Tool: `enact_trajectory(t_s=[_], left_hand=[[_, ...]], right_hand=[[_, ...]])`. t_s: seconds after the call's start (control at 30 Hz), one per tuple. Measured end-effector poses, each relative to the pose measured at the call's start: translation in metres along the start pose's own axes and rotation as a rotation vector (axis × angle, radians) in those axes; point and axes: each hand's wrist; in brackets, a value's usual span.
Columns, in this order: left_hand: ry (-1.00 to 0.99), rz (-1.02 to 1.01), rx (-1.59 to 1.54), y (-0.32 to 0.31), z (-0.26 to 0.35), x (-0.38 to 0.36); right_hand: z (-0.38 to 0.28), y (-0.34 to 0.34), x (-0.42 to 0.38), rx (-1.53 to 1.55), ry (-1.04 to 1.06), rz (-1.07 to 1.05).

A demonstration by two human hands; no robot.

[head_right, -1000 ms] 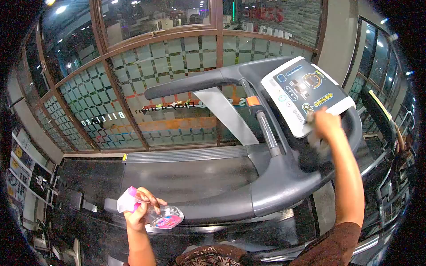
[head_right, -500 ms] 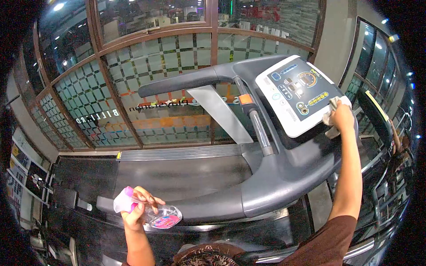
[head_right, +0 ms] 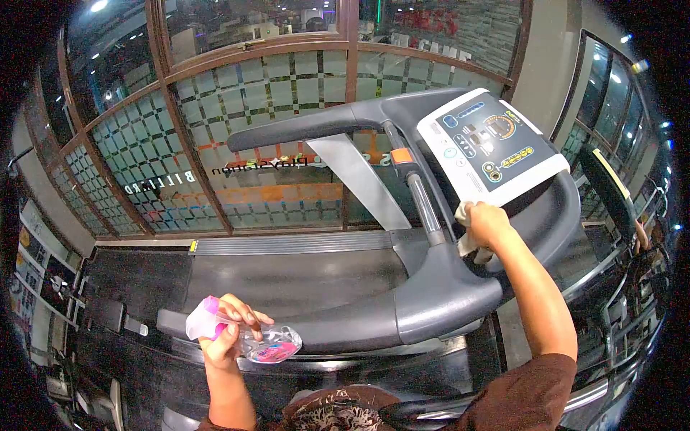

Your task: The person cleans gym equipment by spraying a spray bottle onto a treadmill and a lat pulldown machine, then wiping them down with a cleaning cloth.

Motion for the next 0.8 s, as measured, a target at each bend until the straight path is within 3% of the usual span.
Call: enact_trajectory(t_s=[0.1,0.13,0.23,0.3,0.4,0.57,0.8], left_hand=[[-0.016,0.015,0.021,0.005,0.006,-0.004],[-0.017,0.025,0.028,0.009,0.008,-0.006],[-0.017,0.042,0.057,0.015,0.018,-0.011],[-0.02,0.041,0.07,0.017,0.018,-0.011],[-0.023,0.037,0.064,0.018,0.02,-0.011],[-0.012,0.031,0.05,0.021,0.018,-0.007],[0.014,0.038,0.005,0.012,0.013,-0.001]], right_hand=[[0.021,-0.002,-0.001,0.085,-0.055,0.066],[0.035,0.016,-0.005,0.223,-0.165,0.05],[0.107,0.011,0.007,0.192,-0.516,0.409],[0.146,0.0,0.01,0.054,-0.671,0.429],[0.15,-0.029,0.015,0.079,-0.773,0.313],[0.106,-0.02,0.009,0.091,-0.552,0.345],[0.011,-0.022,0.026,-0.142,-0.306,0.132]])
Point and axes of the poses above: each hand's wrist, its own x-axis towards the middle knuckle, its own y-axis out of the back of the hand, z = x × y, and after that the axes turned 13 degrees about -x, right-handed
